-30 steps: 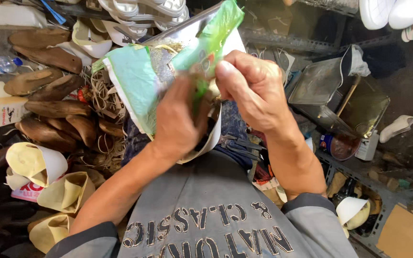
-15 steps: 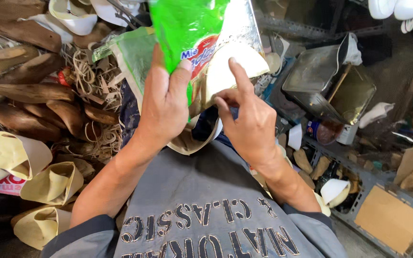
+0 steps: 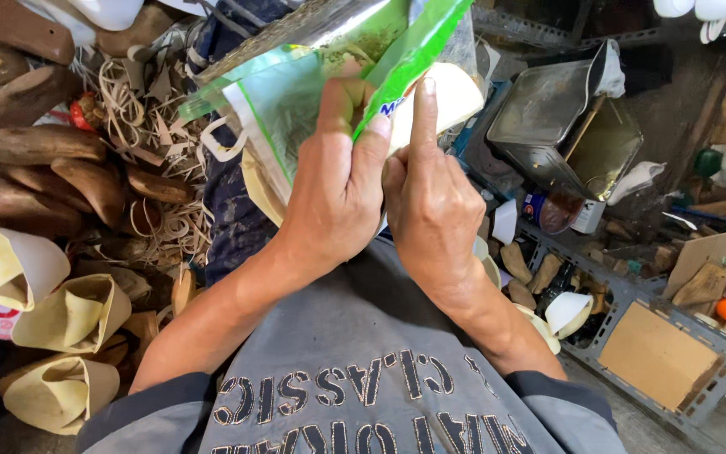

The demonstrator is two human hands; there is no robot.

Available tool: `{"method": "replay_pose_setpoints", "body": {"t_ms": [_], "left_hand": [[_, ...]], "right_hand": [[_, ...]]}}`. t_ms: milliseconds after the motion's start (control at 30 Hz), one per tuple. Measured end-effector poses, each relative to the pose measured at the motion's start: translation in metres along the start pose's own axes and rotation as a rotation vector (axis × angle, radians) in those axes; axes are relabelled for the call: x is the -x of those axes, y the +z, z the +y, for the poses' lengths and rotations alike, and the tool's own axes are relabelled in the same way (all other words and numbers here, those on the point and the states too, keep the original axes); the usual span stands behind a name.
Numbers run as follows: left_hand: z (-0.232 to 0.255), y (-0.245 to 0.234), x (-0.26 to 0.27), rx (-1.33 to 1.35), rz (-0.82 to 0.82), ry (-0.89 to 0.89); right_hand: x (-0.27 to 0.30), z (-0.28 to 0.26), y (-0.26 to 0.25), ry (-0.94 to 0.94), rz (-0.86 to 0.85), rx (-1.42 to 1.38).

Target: The person uses a hammer to tap the sole of a white shoe held on their lap. They then pick up a shoe last, insert a piece of paper into it, and place the last inside the shoe.

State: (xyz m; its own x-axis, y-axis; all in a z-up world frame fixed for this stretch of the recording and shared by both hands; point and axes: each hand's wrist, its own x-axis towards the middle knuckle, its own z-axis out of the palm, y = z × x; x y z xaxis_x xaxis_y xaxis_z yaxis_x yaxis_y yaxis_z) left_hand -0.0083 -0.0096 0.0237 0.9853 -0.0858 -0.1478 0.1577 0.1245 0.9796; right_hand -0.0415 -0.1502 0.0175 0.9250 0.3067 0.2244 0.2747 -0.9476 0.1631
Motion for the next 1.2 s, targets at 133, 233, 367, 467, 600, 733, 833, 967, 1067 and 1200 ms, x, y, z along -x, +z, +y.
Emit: {"method": "replay_pose_setpoints", "body": {"t_ms": [133, 233, 367, 467, 600, 733, 833, 967, 1067, 1200], "left_hand": [[-0.003, 0.001, -0.002, -0.028, 0.009, 0.014], [-0.005, -0.001, -0.001, 0.007, 0.027, 0.017], [-0.009, -0.006, 0.000, -0.018, 0.060, 0.026], [-0.018, -0.010, -0.002, 0.049, 0.029, 0.046], [-0.020, -0.013, -0.004, -0.013, 0.077, 0.018], [-0.023, -0.005, -0.004, -0.074, 0.074, 0.075], [-0.016, 0.004, -0.001, -0.075, 0.066, 0.118], [0.000, 0.012, 0.001, -0.113, 0.053, 0.093], [0.001, 0.015, 0.003, -0.082, 0.040, 0.032], [-0.012, 0.015, 0.003, -0.082, 0.049, 0.046]], "right_hand": [[-0.004, 0.003, 0.011, 0.019, 0.011, 0.046], [-0.007, 0.018, 0.012, 0.122, -0.169, -0.254], [-0.018, 0.041, -0.005, 0.222, -0.277, -0.634], [-0.022, 0.064, -0.011, 0.252, -0.164, -0.625], [-0.013, 0.068, -0.011, 0.173, -0.223, -0.757], [0.012, 0.045, 0.000, -0.011, -0.056, -0.566], [0.012, 0.032, 0.006, -0.058, -0.020, -0.410], [0.011, 0.023, 0.009, -0.021, 0.023, -0.186], [0.006, 0.018, 0.007, -0.086, 0.008, 0.025], [0.000, 0.026, 0.019, -0.072, 0.029, 0.048]]}}
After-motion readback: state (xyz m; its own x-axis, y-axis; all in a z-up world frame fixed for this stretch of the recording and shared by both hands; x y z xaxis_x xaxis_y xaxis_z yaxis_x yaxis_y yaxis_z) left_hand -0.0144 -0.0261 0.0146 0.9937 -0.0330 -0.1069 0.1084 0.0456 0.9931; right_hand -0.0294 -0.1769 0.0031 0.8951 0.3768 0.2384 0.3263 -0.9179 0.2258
